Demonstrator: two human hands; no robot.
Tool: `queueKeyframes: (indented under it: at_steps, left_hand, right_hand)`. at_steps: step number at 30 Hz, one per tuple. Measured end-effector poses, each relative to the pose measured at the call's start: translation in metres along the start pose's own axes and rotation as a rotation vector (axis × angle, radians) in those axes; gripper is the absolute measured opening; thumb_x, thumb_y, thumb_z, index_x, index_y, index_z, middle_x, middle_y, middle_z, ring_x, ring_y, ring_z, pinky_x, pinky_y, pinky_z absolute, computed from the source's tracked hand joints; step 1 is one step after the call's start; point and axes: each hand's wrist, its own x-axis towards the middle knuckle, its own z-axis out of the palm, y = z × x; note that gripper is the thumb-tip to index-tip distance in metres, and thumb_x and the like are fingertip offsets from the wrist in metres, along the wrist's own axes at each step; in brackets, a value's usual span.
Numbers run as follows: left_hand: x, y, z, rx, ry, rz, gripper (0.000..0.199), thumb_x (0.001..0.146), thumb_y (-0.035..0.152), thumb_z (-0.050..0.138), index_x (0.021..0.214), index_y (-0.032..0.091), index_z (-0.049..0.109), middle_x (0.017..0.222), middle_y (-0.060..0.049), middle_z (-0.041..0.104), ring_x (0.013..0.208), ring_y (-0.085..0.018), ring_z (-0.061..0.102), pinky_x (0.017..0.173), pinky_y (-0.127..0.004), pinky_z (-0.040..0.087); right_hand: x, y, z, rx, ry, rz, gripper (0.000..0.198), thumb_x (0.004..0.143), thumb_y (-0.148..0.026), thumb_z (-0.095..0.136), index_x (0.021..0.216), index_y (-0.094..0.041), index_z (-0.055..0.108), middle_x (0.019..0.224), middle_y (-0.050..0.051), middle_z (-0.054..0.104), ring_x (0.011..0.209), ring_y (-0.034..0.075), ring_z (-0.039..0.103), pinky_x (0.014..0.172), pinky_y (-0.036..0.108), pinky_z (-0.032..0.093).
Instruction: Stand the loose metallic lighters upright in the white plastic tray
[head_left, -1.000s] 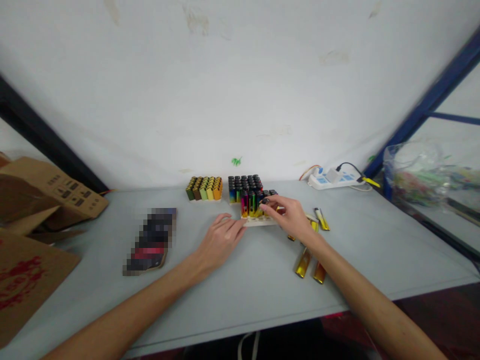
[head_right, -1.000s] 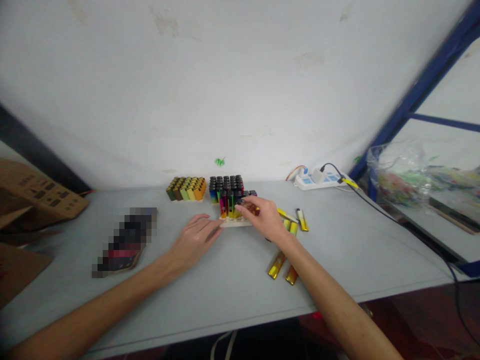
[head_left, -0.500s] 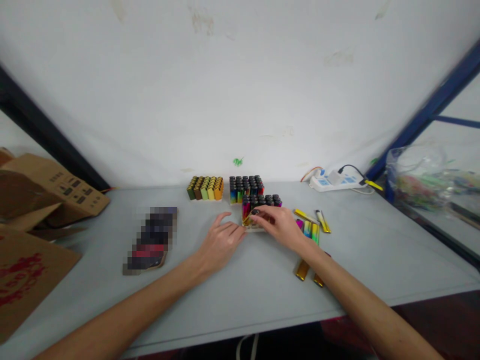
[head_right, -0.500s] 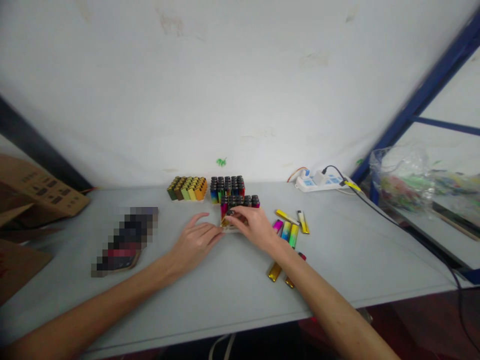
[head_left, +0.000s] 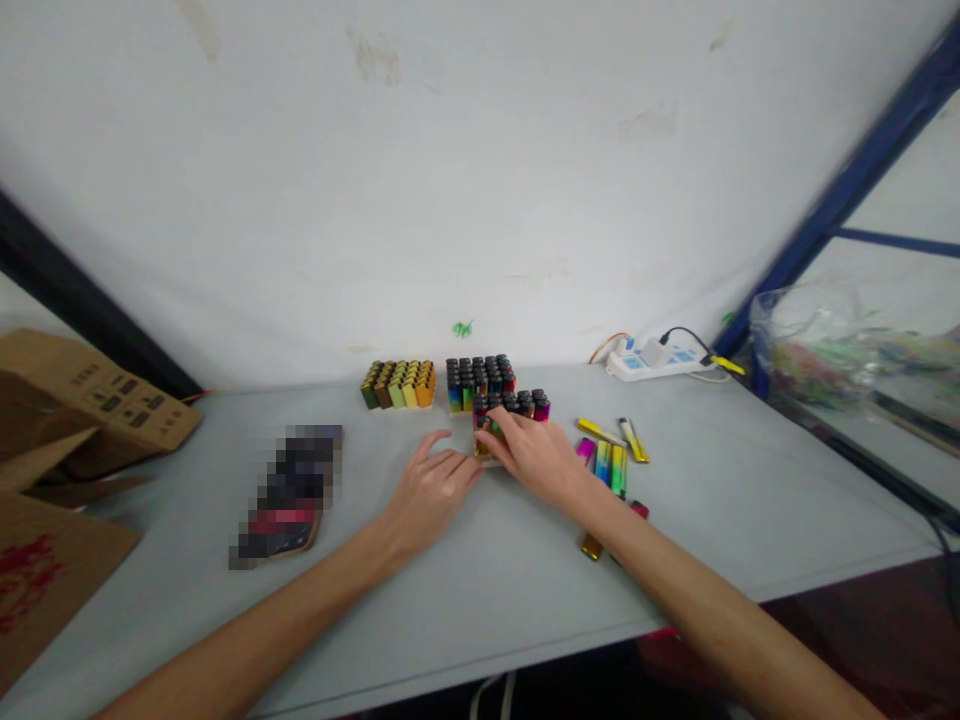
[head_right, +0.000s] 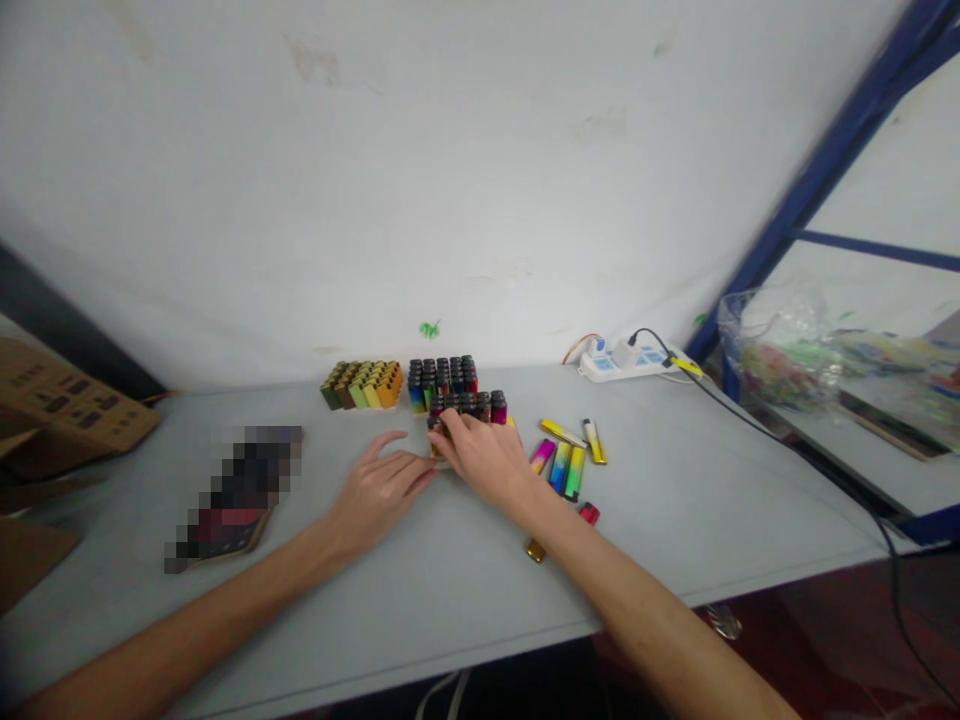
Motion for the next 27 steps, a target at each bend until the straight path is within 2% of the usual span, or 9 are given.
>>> queueKeyframes:
  at_steps: [5, 9, 14, 16, 19, 21, 25, 27]
  left_hand:
    - [0.003, -0.002, -0.002, 0.037, 0.006, -0.006, 0.026, 0.108, 0.016, 0.052, 0.089, 0.019, 0.070, 0.076, 0.001, 0.074, 0.068, -0.015, 0.069, 0.104, -0.045, 0.051]
    - [0.004, -0.004, -0.002, 0.051, 0.027, -0.012, 0.023, 0.108, 0.018, 0.054, 0.091, 0.018, 0.069, 0.076, 0.000, 0.074, 0.068, -0.016, 0.069, 0.103, -0.045, 0.052]
    - [0.003, -0.005, -0.001, 0.065, 0.009, -0.016, 0.022, 0.108, 0.020, 0.054, 0.092, 0.020, 0.069, 0.080, 0.000, 0.076, 0.070, -0.016, 0.069, 0.101, -0.045, 0.052]
    - [0.003, -0.005, -0.001, 0.067, 0.011, -0.012, 0.021, 0.108, 0.020, 0.054, 0.094, 0.020, 0.070, 0.082, -0.001, 0.077, 0.071, -0.016, 0.070, 0.101, -0.044, 0.052]
    - [0.003, -0.007, -0.001, 0.072, 0.036, -0.010, 0.019, 0.108, 0.020, 0.054, 0.098, 0.018, 0.070, 0.081, -0.001, 0.077, 0.071, -0.017, 0.070, 0.100, -0.044, 0.052]
    - [0.004, -0.008, 0.000, 0.079, 0.053, -0.015, 0.019, 0.109, 0.021, 0.054, 0.102, 0.017, 0.071, 0.079, -0.001, 0.076, 0.071, -0.017, 0.070, 0.100, -0.044, 0.052]
    - [0.006, -0.010, 0.000, 0.092, 0.056, -0.016, 0.019, 0.109, 0.022, 0.053, 0.106, 0.016, 0.071, 0.081, -0.002, 0.077, 0.071, -0.018, 0.071, 0.099, -0.043, 0.051]
    - [0.005, -0.010, 0.000, 0.088, 0.052, -0.021, 0.018, 0.109, 0.022, 0.054, 0.106, 0.016, 0.070, 0.083, -0.002, 0.077, 0.073, -0.018, 0.071, 0.100, -0.043, 0.050]
  right_hand:
    - [0.001, -0.005, 0.001, -0.007, -0.013, 0.043, 0.030, 0.109, -0.050, 0.047, 0.118, -0.023, 0.057, 0.106, 0.011, 0.080, 0.083, 0.026, 0.076, 0.057, 0.028, 0.039]
    - [0.000, 0.009, -0.005, 0.050, 0.057, 0.053, 0.032, 0.110, -0.051, 0.045, 0.113, -0.023, 0.059, 0.095, 0.008, 0.079, 0.076, 0.024, 0.074, 0.058, 0.028, 0.036]
    - [-0.006, 0.066, -0.024, 0.048, 0.244, 0.195, 0.040, 0.111, -0.049, 0.039, 0.092, -0.022, 0.063, 0.076, 0.006, 0.074, 0.067, 0.022, 0.068, 0.060, 0.029, 0.034]
    - [-0.009, 0.094, -0.030, 0.024, 0.263, 0.257, 0.041, 0.111, -0.046, 0.040, 0.088, -0.022, 0.063, 0.073, 0.006, 0.072, 0.065, 0.022, 0.066, 0.061, 0.030, 0.035]
    - [-0.014, 0.128, -0.032, 0.020, 0.174, 0.296, 0.031, 0.108, -0.038, 0.051, 0.090, -0.019, 0.066, 0.080, 0.008, 0.075, 0.071, 0.022, 0.067, 0.063, 0.030, 0.037]
    - [-0.014, 0.138, -0.030, 0.050, 0.083, 0.267, 0.024, 0.105, -0.034, 0.056, 0.094, -0.018, 0.069, 0.085, 0.008, 0.076, 0.076, 0.022, 0.068, 0.068, 0.029, 0.041]
    - [-0.013, 0.128, -0.018, 0.122, -0.061, 0.134, 0.020, 0.103, -0.033, 0.060, 0.103, -0.016, 0.071, 0.099, 0.009, 0.075, 0.091, 0.021, 0.068, 0.082, 0.029, 0.046]
    - [-0.013, 0.115, -0.011, 0.109, -0.099, 0.123, 0.025, 0.103, -0.037, 0.059, 0.111, -0.016, 0.069, 0.107, 0.011, 0.074, 0.097, 0.023, 0.068, 0.087, 0.030, 0.047]
